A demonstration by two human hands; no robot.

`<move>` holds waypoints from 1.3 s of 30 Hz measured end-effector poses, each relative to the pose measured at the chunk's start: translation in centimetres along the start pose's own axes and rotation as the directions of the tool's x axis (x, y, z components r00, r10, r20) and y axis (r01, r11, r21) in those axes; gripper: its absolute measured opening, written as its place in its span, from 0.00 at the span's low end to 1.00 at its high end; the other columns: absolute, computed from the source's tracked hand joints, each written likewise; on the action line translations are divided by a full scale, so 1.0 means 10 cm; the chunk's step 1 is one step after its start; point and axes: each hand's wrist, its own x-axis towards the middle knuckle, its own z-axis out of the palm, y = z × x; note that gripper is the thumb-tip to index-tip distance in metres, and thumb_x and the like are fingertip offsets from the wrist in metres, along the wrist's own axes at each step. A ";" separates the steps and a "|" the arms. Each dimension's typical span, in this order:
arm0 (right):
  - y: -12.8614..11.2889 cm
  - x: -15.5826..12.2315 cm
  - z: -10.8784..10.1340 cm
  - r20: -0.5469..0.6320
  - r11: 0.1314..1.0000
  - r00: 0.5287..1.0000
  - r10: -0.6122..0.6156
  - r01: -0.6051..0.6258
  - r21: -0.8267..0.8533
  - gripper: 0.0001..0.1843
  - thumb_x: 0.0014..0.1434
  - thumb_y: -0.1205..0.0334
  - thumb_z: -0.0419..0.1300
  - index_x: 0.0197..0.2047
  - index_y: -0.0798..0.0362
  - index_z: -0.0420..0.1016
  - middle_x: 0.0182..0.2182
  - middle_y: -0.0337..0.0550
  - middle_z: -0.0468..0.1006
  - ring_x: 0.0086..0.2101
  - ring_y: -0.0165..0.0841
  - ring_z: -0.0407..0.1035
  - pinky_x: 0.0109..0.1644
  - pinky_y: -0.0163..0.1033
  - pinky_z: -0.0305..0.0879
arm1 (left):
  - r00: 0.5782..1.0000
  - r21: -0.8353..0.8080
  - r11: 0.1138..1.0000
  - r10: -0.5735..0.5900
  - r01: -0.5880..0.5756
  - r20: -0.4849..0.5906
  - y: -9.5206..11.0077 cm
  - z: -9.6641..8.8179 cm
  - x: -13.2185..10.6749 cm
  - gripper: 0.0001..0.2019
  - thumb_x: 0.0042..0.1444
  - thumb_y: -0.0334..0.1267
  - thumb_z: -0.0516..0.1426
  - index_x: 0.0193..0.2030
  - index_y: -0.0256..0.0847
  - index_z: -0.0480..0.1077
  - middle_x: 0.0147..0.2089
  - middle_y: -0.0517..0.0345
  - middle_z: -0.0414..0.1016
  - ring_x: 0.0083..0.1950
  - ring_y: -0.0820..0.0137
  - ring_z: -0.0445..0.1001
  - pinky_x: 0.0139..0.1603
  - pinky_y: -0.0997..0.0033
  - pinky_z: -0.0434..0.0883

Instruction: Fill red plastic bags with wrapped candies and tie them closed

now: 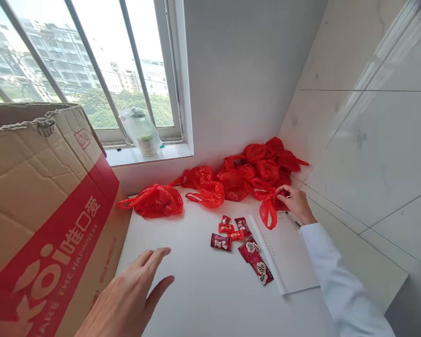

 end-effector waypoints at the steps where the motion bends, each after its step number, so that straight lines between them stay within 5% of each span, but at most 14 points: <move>1: -0.14 -0.07 0.00 0.033 0.998 0.998 -0.048 0.046 0.053 0.07 0.54 0.61 0.56 0.35 0.51 0.74 0.34 0.42 0.78 0.31 0.32 0.70 0.37 0.37 0.66 | 0.997 0.020 0.999 -0.040 0.039 0.062 0.06 -0.02 0.06 0.15 0.62 0.48 0.48 0.52 0.49 0.66 0.46 0.57 0.76 0.41 0.61 0.78 0.41 0.63 0.74; 7: -1.20 -0.59 0.47 0.292 0.807 0.890 -0.350 0.129 0.576 0.06 0.53 0.61 0.57 0.33 0.51 0.74 0.31 0.40 0.77 0.30 0.32 0.71 0.34 0.35 0.66 | 0.984 -0.072 0.997 -0.025 0.038 0.176 0.33 0.06 0.39 0.10 0.65 0.38 0.48 0.49 0.41 0.66 0.49 0.52 0.72 0.44 0.64 0.74 0.45 0.63 0.70; 11: -1.72 -0.90 0.91 0.330 0.707 0.804 -0.495 0.153 0.690 0.06 0.54 0.68 0.55 0.33 0.51 0.73 0.32 0.38 0.77 0.33 0.31 0.71 0.39 0.36 0.66 | 0.975 -0.105 0.994 0.008 0.016 0.220 0.23 0.24 0.48 0.12 0.61 0.40 0.56 0.51 0.43 0.66 0.50 0.55 0.71 0.49 0.69 0.71 0.51 0.69 0.68; 17: -1.79 -0.99 1.11 0.372 0.684 0.697 -0.613 0.232 0.692 0.12 0.53 0.67 0.62 0.42 0.50 0.73 0.43 0.42 0.74 0.43 0.35 0.69 0.49 0.40 0.63 | 0.904 -0.011 0.995 -0.083 0.096 0.419 -0.03 0.52 0.49 0.11 0.57 0.38 0.60 0.43 0.35 0.69 0.43 0.55 0.72 0.43 0.67 0.72 0.45 0.60 0.72; 24: -1.76 -1.06 1.06 0.499 0.750 0.566 -0.656 0.413 0.517 0.15 0.52 0.63 0.65 0.44 0.50 0.71 0.43 0.43 0.71 0.42 0.35 0.67 0.44 0.37 0.62 | 0.812 0.132 0.982 -0.188 0.138 0.553 0.10 0.56 0.47 0.14 0.58 0.44 0.59 0.44 0.36 0.69 0.46 0.53 0.71 0.45 0.66 0.72 0.44 0.61 0.73; 31: -1.79 -1.06 1.02 0.514 0.797 0.610 -0.604 0.455 0.397 0.11 0.56 0.72 0.55 0.40 0.50 0.72 0.35 0.40 0.76 0.36 0.33 0.70 0.38 0.34 0.59 | 0.812 0.174 0.976 -0.207 0.132 0.545 0.19 0.70 0.51 0.13 0.61 0.42 0.57 0.49 0.36 0.68 0.46 0.53 0.72 0.44 0.66 0.73 0.45 0.59 0.73; 39: -1.52 -0.79 0.89 0.464 0.894 0.765 -0.447 0.374 0.245 0.20 0.58 0.70 0.51 0.53 0.49 0.68 0.36 0.41 0.75 0.36 0.35 0.70 0.38 0.38 0.61 | 0.872 0.052 0.997 -0.074 0.056 0.484 -0.09 0.46 0.51 0.08 0.61 0.39 0.57 0.40 0.35 0.69 0.36 0.59 0.72 0.36 0.72 0.72 0.38 0.67 0.73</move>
